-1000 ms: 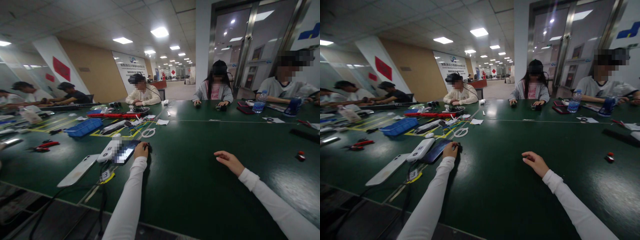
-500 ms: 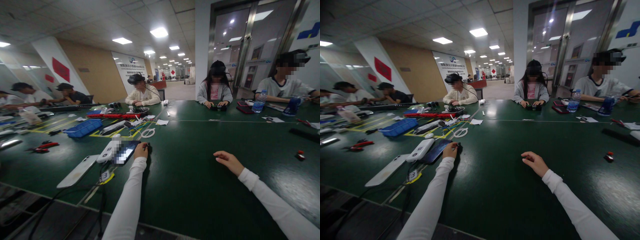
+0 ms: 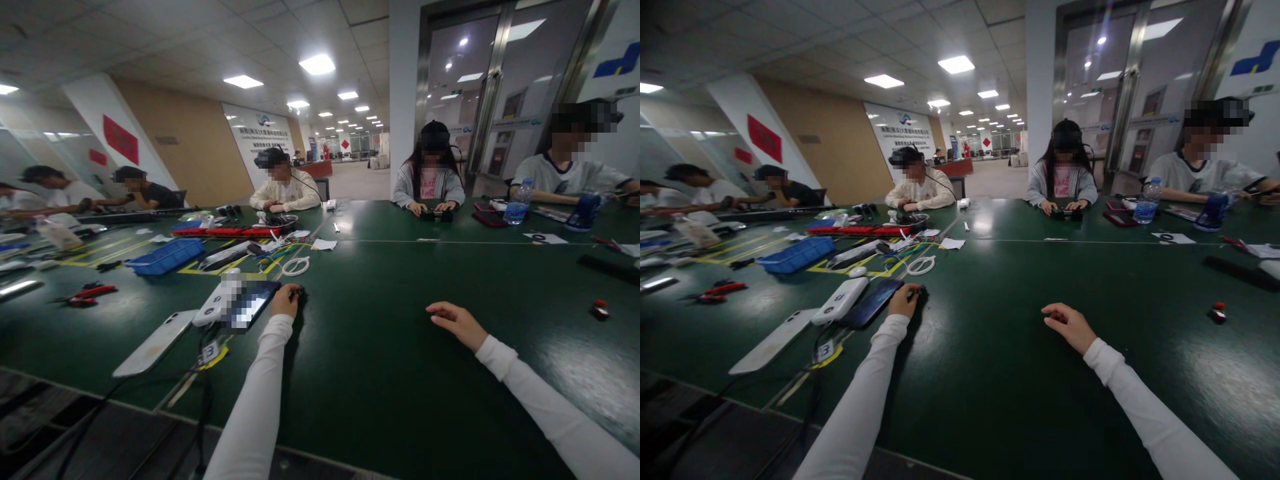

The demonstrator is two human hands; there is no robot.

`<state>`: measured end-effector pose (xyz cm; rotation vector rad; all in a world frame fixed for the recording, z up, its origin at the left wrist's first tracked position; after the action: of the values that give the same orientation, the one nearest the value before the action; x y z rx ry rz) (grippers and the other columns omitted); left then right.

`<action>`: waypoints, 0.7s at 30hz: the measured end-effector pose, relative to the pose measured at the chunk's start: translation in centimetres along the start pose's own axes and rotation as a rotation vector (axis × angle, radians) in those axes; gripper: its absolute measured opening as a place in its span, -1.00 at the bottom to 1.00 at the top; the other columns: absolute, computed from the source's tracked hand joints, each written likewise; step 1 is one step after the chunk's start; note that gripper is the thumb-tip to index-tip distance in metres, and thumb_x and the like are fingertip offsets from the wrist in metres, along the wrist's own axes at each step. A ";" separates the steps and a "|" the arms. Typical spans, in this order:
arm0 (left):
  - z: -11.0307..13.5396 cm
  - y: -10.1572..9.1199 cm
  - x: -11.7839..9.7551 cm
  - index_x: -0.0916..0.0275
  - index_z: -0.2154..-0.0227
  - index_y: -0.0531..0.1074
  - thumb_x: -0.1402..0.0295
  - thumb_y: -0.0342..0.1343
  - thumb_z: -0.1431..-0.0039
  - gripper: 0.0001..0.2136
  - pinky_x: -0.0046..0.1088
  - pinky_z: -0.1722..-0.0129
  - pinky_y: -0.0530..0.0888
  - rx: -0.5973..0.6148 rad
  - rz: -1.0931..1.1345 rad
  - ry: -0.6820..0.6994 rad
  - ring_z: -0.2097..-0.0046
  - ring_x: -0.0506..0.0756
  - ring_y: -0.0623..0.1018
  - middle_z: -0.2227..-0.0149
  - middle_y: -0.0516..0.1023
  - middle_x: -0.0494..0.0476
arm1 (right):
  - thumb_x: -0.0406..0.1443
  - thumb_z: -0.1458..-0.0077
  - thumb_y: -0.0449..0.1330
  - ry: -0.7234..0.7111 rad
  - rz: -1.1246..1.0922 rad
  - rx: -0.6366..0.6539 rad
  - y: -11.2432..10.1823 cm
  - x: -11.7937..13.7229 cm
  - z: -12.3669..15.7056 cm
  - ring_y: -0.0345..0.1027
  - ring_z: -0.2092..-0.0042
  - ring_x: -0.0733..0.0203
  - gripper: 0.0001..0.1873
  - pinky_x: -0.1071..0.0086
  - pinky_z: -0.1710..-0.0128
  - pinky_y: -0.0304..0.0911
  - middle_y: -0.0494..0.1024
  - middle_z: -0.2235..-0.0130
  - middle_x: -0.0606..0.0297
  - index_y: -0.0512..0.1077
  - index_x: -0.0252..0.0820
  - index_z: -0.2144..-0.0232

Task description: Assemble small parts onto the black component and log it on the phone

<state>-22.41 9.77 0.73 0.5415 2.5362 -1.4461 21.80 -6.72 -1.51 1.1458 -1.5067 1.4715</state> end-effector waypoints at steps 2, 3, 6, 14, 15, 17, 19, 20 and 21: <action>0.0 0.0 -0.1 0.26 0.33 0.34 0.53 -0.05 0.11 -0.78 -0.40 0.14 0.31 0.007 -0.002 0.022 0.20 0.07 0.41 0.27 0.44 0.12 | -0.21 0.08 0.12 -0.008 0.003 0.002 0.0 0.1 0.0 0.30 0.21 0.21 -0.71 0.27 0.18 0.19 0.41 0.24 0.31 0.35 -0.11 0.24; 0.0 0.0 -0.1 0.26 0.33 0.35 0.53 -0.05 0.11 -0.77 -0.40 0.13 0.31 0.013 -0.004 0.025 0.19 0.07 0.41 0.26 0.44 0.12 | -0.20 0.08 0.12 -0.010 0.003 0.001 0.0 0.1 0.0 0.30 0.21 0.21 -0.71 0.27 0.18 0.19 0.41 0.25 0.31 0.35 -0.11 0.24; -0.1 0.0 -0.3 0.24 0.34 0.37 0.54 -0.06 0.11 -0.77 -0.39 0.11 0.30 0.038 -0.011 0.021 0.18 0.08 0.40 0.25 0.45 0.12 | -0.20 0.08 0.12 -0.016 -0.007 -0.004 0.0 -0.1 0.0 0.30 0.20 0.20 -0.71 0.26 0.17 0.18 0.41 0.23 0.31 0.36 -0.10 0.24; 0.0 -0.4 -1.0 0.23 0.33 0.38 0.54 -0.08 0.10 -0.75 -0.36 0.09 0.28 0.078 -0.062 0.061 0.15 0.10 0.38 0.24 0.44 0.12 | -0.21 0.08 0.12 -0.020 -0.003 0.001 0.0 -0.4 -0.1 0.29 0.19 0.20 -0.72 0.25 0.17 0.19 0.40 0.22 0.32 0.36 -0.08 0.24; 0.0 -0.5 -1.1 0.22 0.33 0.38 0.53 -0.08 0.09 -0.75 -0.36 0.09 0.28 0.085 -0.073 0.061 0.15 0.11 0.38 0.24 0.43 0.12 | -0.21 0.08 0.12 -0.017 -0.003 0.003 -0.1 -0.3 -0.1 0.28 0.19 0.20 -0.72 0.25 0.17 0.19 0.40 0.22 0.32 0.36 -0.08 0.24; 0.2 -0.7 -1.4 0.20 0.33 0.39 0.52 -0.08 0.08 -0.76 -0.35 0.10 0.28 0.090 -0.099 0.062 0.15 0.11 0.37 0.24 0.42 0.11 | -0.21 0.08 0.12 -0.007 0.000 0.005 -0.1 -0.1 0.1 0.28 0.19 0.20 -0.72 0.25 0.17 0.19 0.40 0.21 0.32 0.36 -0.08 0.24; 0.3 -0.9 -1.6 0.20 0.34 0.39 0.49 -0.08 0.07 -0.78 -0.35 0.12 0.28 0.072 -0.137 0.054 0.16 0.12 0.36 0.25 0.41 0.12 | -0.21 0.08 0.12 0.001 0.005 0.010 -0.1 0.1 0.1 0.28 0.19 0.20 -0.72 0.25 0.18 0.19 0.39 0.21 0.32 0.36 -0.08 0.24; 0.4 -0.9 -1.6 0.20 0.35 0.39 0.47 -0.07 0.06 -0.79 -0.34 0.13 0.28 0.057 -0.162 0.043 0.17 0.13 0.35 0.25 0.40 0.14 | -0.20 0.08 0.11 0.003 0.007 0.013 -0.2 0.1 0.2 0.28 0.19 0.20 -0.72 0.25 0.18 0.19 0.40 0.22 0.32 0.36 -0.08 0.24; 0.4 -1.0 -1.6 0.20 0.35 0.39 0.45 -0.07 0.05 -0.80 -0.33 0.14 0.28 0.038 -0.187 0.028 0.17 0.14 0.35 0.26 0.40 0.15 | -0.20 0.07 0.11 0.003 0.010 0.015 -0.1 0.2 0.2 0.28 0.19 0.20 -0.72 0.25 0.18 0.19 0.40 0.22 0.32 0.36 -0.08 0.24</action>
<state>-21.38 8.56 1.83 0.3393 2.6471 -1.5605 21.90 -6.91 -1.32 1.1465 -1.5038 1.4923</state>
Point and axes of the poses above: each hand's wrist, its own z-axis away from the middle knuckle, its own y-axis out of the palm, x = y × z, the point moved 2 cm from there along -z, towards the middle knuckle
